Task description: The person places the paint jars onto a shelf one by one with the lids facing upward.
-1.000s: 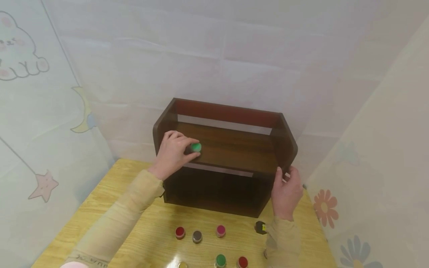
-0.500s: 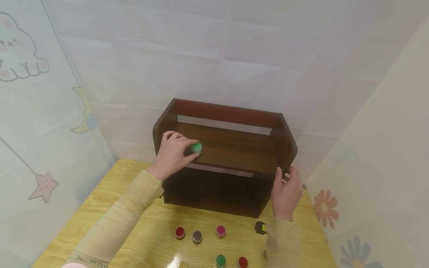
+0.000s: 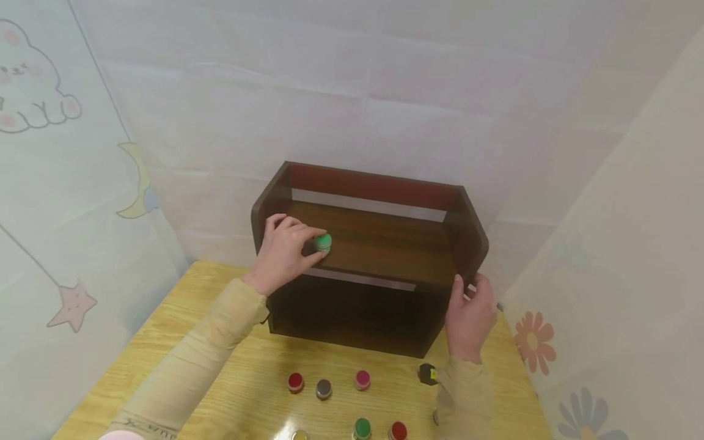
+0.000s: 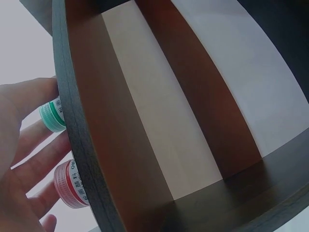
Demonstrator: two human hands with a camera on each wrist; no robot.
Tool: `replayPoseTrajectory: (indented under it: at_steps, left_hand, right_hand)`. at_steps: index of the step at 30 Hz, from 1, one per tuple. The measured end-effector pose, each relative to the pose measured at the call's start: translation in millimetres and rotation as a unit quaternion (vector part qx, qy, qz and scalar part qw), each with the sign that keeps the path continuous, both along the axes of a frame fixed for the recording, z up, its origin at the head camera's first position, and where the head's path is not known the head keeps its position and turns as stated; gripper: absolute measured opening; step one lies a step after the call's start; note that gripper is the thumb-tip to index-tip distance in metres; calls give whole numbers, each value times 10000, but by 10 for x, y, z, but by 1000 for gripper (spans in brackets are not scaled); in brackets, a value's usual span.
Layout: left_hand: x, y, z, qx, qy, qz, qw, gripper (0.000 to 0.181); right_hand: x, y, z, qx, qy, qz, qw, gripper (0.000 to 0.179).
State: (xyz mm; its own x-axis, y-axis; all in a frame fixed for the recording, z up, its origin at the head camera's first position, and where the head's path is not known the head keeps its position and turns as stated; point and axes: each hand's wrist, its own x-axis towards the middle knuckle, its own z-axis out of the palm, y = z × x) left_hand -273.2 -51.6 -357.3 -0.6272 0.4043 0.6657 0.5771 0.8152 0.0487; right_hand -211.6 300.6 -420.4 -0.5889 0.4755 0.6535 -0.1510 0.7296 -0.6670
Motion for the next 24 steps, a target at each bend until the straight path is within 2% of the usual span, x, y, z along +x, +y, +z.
replayPoseTrajectory:
  at_steps: [6,13,17,24]
  left_hand:
    - [-2,-1,-11,60,-10,-52,10000,41]
    - [-23,8,-14,473,295,-289,9980,61]
    - [-15,12,20,771,468,-513,9946,55]
    - [29,10,79,1055,571,-968,9880,36]
  right_hand:
    - [3,2,7,12,-31,-32,10000,30]
    - [13,-10,21,-20,-70,-17,10000,29]
    - [18,-19,27,-30,-83,-23,10000,29]
    - [17,-14,25,-11,-27,-9,10000,29]
